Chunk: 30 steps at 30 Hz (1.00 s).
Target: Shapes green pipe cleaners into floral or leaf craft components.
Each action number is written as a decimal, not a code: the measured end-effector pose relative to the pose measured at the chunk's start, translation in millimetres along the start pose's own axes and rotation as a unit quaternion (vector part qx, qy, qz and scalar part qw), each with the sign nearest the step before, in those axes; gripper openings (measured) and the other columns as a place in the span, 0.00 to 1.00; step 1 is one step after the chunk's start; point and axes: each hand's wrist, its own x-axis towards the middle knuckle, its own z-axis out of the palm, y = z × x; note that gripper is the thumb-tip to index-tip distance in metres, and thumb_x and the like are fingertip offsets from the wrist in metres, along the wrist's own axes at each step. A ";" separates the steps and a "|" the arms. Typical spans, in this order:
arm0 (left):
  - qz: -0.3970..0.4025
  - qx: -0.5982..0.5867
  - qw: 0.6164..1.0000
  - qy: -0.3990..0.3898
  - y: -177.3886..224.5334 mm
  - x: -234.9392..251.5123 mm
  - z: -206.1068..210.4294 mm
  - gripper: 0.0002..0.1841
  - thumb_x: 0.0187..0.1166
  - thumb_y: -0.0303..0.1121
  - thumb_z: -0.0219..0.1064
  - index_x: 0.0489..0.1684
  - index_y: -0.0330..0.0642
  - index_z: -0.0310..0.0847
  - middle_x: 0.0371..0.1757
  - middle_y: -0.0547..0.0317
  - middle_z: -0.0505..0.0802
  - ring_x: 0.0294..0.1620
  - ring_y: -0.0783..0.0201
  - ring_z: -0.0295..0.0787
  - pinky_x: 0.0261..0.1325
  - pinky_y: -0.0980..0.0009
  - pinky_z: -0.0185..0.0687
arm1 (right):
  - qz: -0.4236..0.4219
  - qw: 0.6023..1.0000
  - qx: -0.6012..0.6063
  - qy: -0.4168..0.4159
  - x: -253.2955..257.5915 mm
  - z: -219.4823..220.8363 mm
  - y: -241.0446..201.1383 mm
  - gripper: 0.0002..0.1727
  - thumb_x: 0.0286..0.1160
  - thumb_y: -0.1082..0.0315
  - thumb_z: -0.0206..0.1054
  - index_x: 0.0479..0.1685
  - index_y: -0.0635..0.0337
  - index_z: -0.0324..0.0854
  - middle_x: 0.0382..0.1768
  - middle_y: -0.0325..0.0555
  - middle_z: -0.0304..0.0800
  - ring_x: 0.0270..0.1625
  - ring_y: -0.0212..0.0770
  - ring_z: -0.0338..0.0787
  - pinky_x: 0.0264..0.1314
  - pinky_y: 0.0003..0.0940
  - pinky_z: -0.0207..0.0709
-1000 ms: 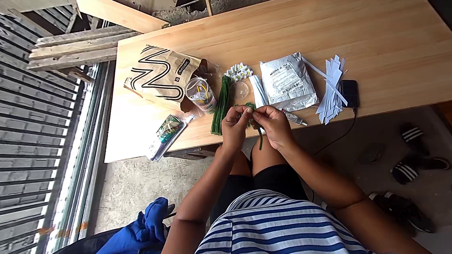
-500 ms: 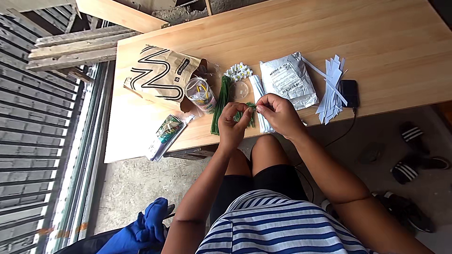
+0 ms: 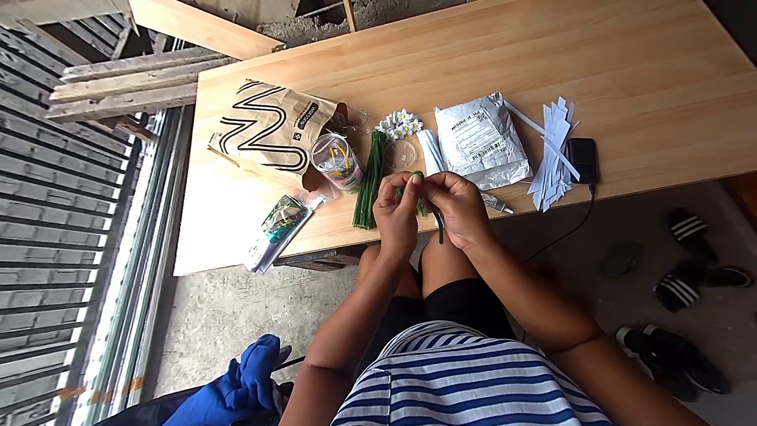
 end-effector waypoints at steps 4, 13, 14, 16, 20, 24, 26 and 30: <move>-0.017 -0.041 0.998 0.042 -1.7 -2.2 10.0 0.06 0.83 0.27 0.64 0.37 0.43 0.86 0.46 0.63 0.88 0.51 0.71 0.84 0.57 0.73 0.81 | -0.012 1.000 0.010 0.008 0.2 3.2 1.2 0.01 0.76 0.78 0.69 0.40 0.65 0.86 0.29 0.37 0.89 0.30 0.24 0.86 0.38 0.19 0.82; -0.077 0.070 0.987 -0.121 8.6 17.9 -21.7 0.04 0.84 0.27 0.62 0.47 0.40 0.82 0.40 0.66 0.90 0.41 0.75 0.86 0.51 0.74 0.84 | -0.106 0.915 -0.370 -0.125 21.6 -21.0 -22.1 0.08 0.84 0.71 0.63 0.48 0.68 0.85 0.39 0.49 0.89 0.40 0.35 0.87 0.50 0.32 0.81; -0.074 0.130 0.977 -0.154 14.7 23.4 -28.4 0.05 0.83 0.28 0.64 0.47 0.38 0.83 0.38 0.66 0.90 0.39 0.76 0.86 0.47 0.76 0.83 | -0.114 0.889 -0.419 -0.145 23.3 -23.8 -29.2 0.08 0.84 0.72 0.62 0.47 0.68 0.85 0.39 0.52 0.90 0.43 0.39 0.88 0.52 0.36 0.81; -0.055 0.210 0.959 -0.182 24.6 29.9 -34.1 0.05 0.81 0.29 0.69 0.43 0.37 0.86 0.35 0.66 0.91 0.34 0.78 0.86 0.42 0.79 0.83 | -0.140 0.850 -0.477 -0.174 24.8 -24.2 -38.3 0.08 0.83 0.74 0.62 0.44 0.70 0.85 0.40 0.56 0.89 0.46 0.47 0.89 0.55 0.42 0.81; -0.049 0.211 0.959 -0.181 34.6 33.3 -33.0 0.03 0.81 0.28 0.70 0.41 0.38 0.87 0.33 0.67 0.92 0.33 0.77 0.88 0.42 0.78 0.85 | -0.154 0.840 -0.483 -0.195 27.0 -20.8 -47.6 0.08 0.83 0.74 0.62 0.43 0.69 0.85 0.39 0.55 0.88 0.46 0.46 0.88 0.54 0.40 0.80; 0.005 0.221 0.964 -0.148 29.8 26.3 -26.7 0.04 0.84 0.28 0.65 0.42 0.37 0.83 0.33 0.69 0.89 0.32 0.80 0.84 0.39 0.81 0.82 | -0.079 0.886 -0.415 -0.189 30.4 -24.8 -51.6 0.08 0.83 0.68 0.67 0.47 0.63 0.88 0.37 0.44 0.90 0.37 0.30 0.86 0.47 0.28 0.80; 0.036 0.218 0.968 -0.121 24.1 23.2 -24.1 0.04 0.85 0.27 0.64 0.42 0.37 0.81 0.32 0.69 0.88 0.31 0.81 0.83 0.39 0.82 0.81 | -0.059 0.903 -0.389 -0.175 31.3 -27.9 -49.7 0.08 0.81 0.67 0.69 0.46 0.61 0.89 0.36 0.41 0.91 0.34 0.26 0.85 0.43 0.25 0.79; 0.074 0.190 0.976 -0.071 15.3 18.1 -17.4 0.03 0.85 0.26 0.63 0.43 0.36 0.81 0.33 0.69 0.87 0.31 0.81 0.82 0.39 0.82 0.80 | -0.054 0.917 -0.363 -0.154 30.4 -32.2 -43.7 0.07 0.79 0.66 0.72 0.43 0.61 0.90 0.34 0.39 0.91 0.32 0.25 0.84 0.41 0.23 0.80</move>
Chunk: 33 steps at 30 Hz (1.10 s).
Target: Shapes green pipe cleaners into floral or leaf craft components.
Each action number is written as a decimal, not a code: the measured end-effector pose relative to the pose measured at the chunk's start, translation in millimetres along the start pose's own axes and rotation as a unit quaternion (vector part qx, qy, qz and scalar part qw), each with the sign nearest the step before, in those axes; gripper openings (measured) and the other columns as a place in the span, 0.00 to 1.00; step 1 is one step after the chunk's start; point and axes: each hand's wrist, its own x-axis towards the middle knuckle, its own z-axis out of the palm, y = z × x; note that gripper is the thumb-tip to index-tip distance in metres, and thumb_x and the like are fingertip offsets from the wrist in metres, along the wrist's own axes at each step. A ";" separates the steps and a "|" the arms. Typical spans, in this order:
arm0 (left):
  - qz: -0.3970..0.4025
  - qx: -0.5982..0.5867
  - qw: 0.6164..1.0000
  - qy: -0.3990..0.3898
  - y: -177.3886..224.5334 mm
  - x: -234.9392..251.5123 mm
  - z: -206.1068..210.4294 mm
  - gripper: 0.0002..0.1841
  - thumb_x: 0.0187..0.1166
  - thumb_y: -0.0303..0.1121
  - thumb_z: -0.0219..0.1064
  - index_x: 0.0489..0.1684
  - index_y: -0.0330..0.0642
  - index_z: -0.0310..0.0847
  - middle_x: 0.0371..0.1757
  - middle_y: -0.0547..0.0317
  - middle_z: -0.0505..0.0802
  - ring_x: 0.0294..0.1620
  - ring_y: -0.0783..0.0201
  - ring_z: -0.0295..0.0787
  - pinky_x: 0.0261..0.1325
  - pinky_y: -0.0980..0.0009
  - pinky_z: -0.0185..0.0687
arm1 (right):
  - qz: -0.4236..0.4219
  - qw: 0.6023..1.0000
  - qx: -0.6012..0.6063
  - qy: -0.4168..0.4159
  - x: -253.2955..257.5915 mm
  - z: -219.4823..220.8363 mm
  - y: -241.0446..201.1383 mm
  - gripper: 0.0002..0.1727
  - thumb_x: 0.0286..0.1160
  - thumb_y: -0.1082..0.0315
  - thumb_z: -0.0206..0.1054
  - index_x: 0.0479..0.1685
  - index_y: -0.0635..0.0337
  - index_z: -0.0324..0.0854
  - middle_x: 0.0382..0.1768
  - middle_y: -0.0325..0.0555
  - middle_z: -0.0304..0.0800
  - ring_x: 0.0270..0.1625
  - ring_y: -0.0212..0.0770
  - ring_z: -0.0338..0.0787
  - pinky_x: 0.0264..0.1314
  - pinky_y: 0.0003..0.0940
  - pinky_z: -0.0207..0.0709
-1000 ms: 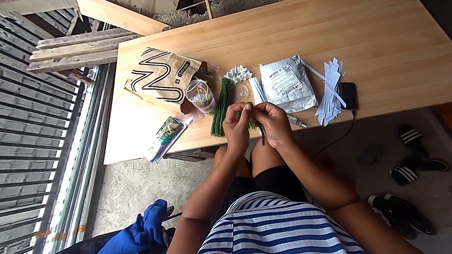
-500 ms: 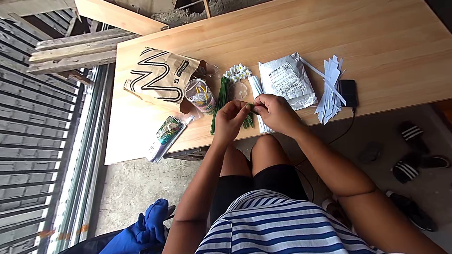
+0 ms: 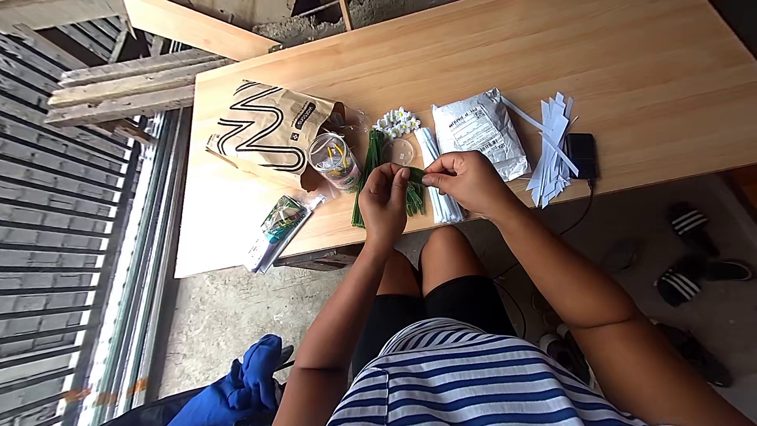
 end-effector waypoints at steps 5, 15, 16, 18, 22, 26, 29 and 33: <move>-0.064 -0.076 0.995 0.000 2.3 -3.3 -1.5 0.02 0.85 0.26 0.62 0.43 0.41 0.81 0.34 0.70 0.89 0.35 0.77 0.87 0.43 0.77 0.86 | -0.032 0.997 -0.074 -0.018 -0.8 -5.5 -3.3 0.08 0.81 0.68 0.69 0.42 0.64 0.89 0.32 0.43 0.89 0.33 0.30 0.83 0.42 0.30 0.77; -0.269 0.084 0.880 -0.381 31.7 40.8 -25.8 0.07 0.83 0.30 0.69 0.42 0.34 0.89 0.32 0.63 0.94 0.32 0.75 0.92 0.43 0.76 0.89 | -0.055 0.871 -0.400 -0.280 18.1 -16.9 -49.6 0.09 0.85 0.72 0.61 0.40 0.65 0.86 0.39 0.54 0.88 0.49 0.55 0.89 0.52 0.54 0.79; -0.265 0.088 0.881 -0.382 31.5 41.6 -24.5 0.06 0.82 0.29 0.70 0.41 0.34 0.89 0.31 0.62 0.94 0.32 0.75 0.91 0.42 0.76 0.89 | -0.059 0.861 -0.415 -0.287 18.3 -16.6 -53.6 0.09 0.85 0.73 0.61 0.38 0.65 0.84 0.38 0.55 0.87 0.48 0.56 0.88 0.50 0.55 0.79; -0.233 0.090 0.895 -0.371 28.2 39.8 -23.6 0.05 0.80 0.27 0.72 0.38 0.35 0.89 0.29 0.64 0.94 0.30 0.77 0.89 0.40 0.78 0.87 | -0.069 0.855 -0.430 -0.283 17.9 -17.9 -58.4 0.09 0.84 0.73 0.62 0.37 0.65 0.85 0.38 0.56 0.87 0.48 0.57 0.89 0.49 0.56 0.79; -0.152 0.042 0.935 -0.318 16.4 30.3 -26.1 0.05 0.79 0.27 0.71 0.32 0.38 0.89 0.28 0.67 0.94 0.30 0.80 0.88 0.39 0.80 0.84 | -0.075 0.885 -0.383 -0.255 19.9 -30.7 -60.2 0.08 0.85 0.72 0.63 0.48 0.64 0.89 0.44 0.55 0.91 0.53 0.55 0.90 0.59 0.54 0.80; -0.116 -0.018 0.958 -0.263 7.0 21.6 -25.8 0.05 0.79 0.25 0.69 0.32 0.40 0.87 0.29 0.69 0.93 0.30 0.79 0.88 0.40 0.78 0.86 | -0.110 0.930 -0.309 -0.165 9.8 -34.1 -48.4 0.05 0.84 0.71 0.64 0.47 0.62 0.84 0.37 0.50 0.90 0.44 0.48 0.90 0.51 0.47 0.81; -0.093 -0.036 0.971 -0.217 4.0 16.1 -22.6 0.05 0.79 0.25 0.69 0.32 0.41 0.87 0.29 0.69 0.93 0.31 0.79 0.88 0.39 0.79 0.85 | -0.115 0.960 -0.239 -0.093 -0.8 -26.5 -32.0 0.05 0.86 0.71 0.62 0.48 0.64 0.81 0.33 0.49 0.88 0.38 0.46 0.90 0.45 0.45 0.83; -0.085 -0.063 0.980 -0.170 1.5 7.7 -16.9 0.04 0.79 0.24 0.68 0.34 0.41 0.86 0.31 0.69 0.93 0.33 0.77 0.89 0.41 0.77 0.86 | -0.095 0.989 -0.116 -0.001 -13.9 -8.4 -10.5 0.05 0.85 0.70 0.63 0.48 0.64 0.79 0.31 0.45 0.89 0.32 0.34 0.88 0.40 0.31 0.82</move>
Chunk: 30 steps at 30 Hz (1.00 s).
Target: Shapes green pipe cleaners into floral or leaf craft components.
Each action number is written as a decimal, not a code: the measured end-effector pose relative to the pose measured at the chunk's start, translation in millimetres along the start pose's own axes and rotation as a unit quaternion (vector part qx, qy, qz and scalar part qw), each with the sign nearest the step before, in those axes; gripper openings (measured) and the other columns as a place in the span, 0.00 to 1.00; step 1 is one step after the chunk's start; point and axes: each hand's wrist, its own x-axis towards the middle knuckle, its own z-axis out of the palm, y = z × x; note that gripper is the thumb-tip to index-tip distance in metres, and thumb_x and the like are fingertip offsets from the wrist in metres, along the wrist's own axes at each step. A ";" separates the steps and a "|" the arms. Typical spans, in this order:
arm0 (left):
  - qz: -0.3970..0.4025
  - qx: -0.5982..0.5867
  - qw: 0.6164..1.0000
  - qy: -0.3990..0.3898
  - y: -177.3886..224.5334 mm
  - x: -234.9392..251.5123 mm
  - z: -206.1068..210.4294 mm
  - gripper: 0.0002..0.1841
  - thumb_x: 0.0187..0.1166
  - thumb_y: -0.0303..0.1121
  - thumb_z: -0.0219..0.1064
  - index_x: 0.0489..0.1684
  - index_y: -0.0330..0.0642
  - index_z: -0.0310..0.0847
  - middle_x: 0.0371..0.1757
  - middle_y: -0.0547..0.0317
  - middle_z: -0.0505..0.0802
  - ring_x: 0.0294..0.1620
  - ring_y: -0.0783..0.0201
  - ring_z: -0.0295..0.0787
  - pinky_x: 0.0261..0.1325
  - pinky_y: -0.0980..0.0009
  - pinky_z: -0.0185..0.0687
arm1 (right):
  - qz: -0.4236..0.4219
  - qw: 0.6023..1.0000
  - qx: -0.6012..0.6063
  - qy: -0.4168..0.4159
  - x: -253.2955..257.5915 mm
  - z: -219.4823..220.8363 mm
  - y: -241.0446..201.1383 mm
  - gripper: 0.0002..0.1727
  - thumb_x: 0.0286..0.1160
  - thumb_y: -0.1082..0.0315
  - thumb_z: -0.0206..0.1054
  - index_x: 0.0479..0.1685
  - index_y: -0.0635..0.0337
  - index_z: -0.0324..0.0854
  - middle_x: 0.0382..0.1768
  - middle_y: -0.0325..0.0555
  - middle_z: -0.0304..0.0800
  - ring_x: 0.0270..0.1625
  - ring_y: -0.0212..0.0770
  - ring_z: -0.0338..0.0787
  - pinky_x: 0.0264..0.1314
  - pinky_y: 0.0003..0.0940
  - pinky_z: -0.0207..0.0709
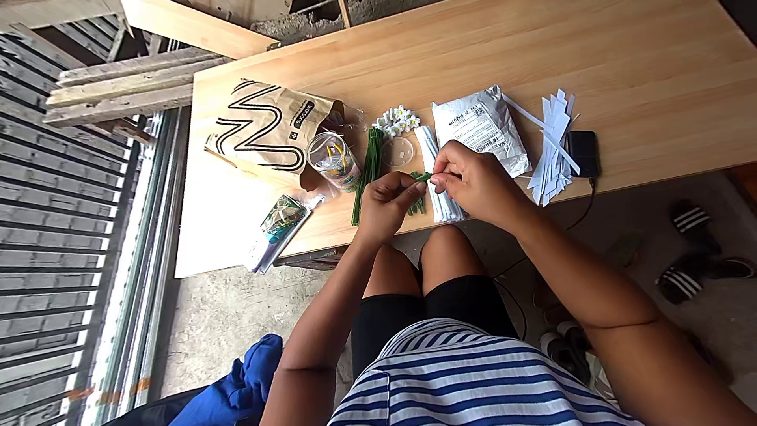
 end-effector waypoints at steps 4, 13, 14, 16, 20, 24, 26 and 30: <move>-0.002 -0.050 0.998 0.029 -4.2 -3.6 7.4 0.05 0.79 0.21 0.67 0.35 0.40 0.87 0.32 0.68 0.94 0.34 0.76 0.90 0.43 0.76 0.88 | 0.058 0.981 0.172 0.064 -7.8 25.2 13.6 0.04 0.84 0.71 0.64 0.45 0.63 0.78 0.28 0.39 0.89 0.27 0.26 0.88 0.34 0.22 0.83; -0.001 -0.124 0.982 0.143 -10.5 -13.3 34.5 0.07 0.81 0.23 0.65 0.33 0.43 0.85 0.41 0.66 0.90 0.44 0.74 0.87 0.51 0.74 0.85 | 0.116 0.872 0.433 0.195 -12.4 70.4 10.3 0.03 0.75 0.79 0.68 0.41 0.64 0.80 0.30 0.38 0.88 0.29 0.27 0.86 0.35 0.21 0.83; -0.007 -0.122 0.981 0.152 -9.9 -15.0 37.1 0.08 0.82 0.26 0.65 0.31 0.46 0.85 0.44 0.66 0.88 0.49 0.74 0.85 0.55 0.75 0.83 | 0.127 0.861 0.451 0.200 -12.1 71.8 9.1 0.03 0.74 0.80 0.68 0.40 0.63 0.81 0.30 0.38 0.87 0.30 0.27 0.86 0.36 0.22 0.83; -0.010 -0.165 0.970 0.178 -14.9 -13.9 42.7 0.09 0.80 0.25 0.65 0.28 0.47 0.85 0.47 0.64 0.86 0.56 0.69 0.80 0.63 0.72 0.77 | 0.146 0.846 0.473 0.198 -11.3 72.3 8.0 0.04 0.74 0.80 0.69 0.40 0.63 0.81 0.32 0.39 0.88 0.31 0.29 0.87 0.38 0.24 0.85; -0.059 -0.190 0.960 0.195 -12.3 -22.5 50.5 0.09 0.85 0.32 0.64 0.32 0.53 0.86 0.52 0.69 0.85 0.54 0.74 0.82 0.57 0.75 0.82 | 0.167 0.849 0.464 0.188 -10.5 70.2 4.2 0.03 0.76 0.79 0.69 0.41 0.64 0.83 0.32 0.39 0.89 0.33 0.28 0.89 0.41 0.24 0.87; -0.105 -0.247 0.945 0.185 -7.9 -20.0 47.8 0.09 0.86 0.29 0.63 0.34 0.49 0.86 0.41 0.68 0.91 0.44 0.75 0.87 0.54 0.77 0.83 | 0.119 0.902 0.363 0.201 -10.2 71.9 8.6 0.02 0.77 0.76 0.68 0.42 0.64 0.80 0.32 0.38 0.87 0.32 0.24 0.87 0.41 0.21 0.84; -0.127 -0.276 0.939 0.162 -3.9 -12.6 38.8 0.10 0.84 0.24 0.63 0.33 0.43 0.87 0.35 0.63 0.92 0.36 0.74 0.88 0.45 0.78 0.85 | 0.078 0.921 0.323 0.201 -9.4 70.1 15.1 0.03 0.77 0.76 0.68 0.44 0.66 0.80 0.33 0.39 0.88 0.34 0.24 0.87 0.43 0.21 0.84; -0.162 -0.217 0.957 0.100 5.2 -6.8 17.0 0.08 0.82 0.23 0.66 0.33 0.42 0.89 0.31 0.65 0.92 0.29 0.76 0.84 0.37 0.80 0.82 | 0.018 0.937 0.301 0.174 -8.4 61.4 21.3 0.04 0.76 0.76 0.69 0.44 0.66 0.82 0.33 0.38 0.88 0.33 0.23 0.86 0.42 0.19 0.83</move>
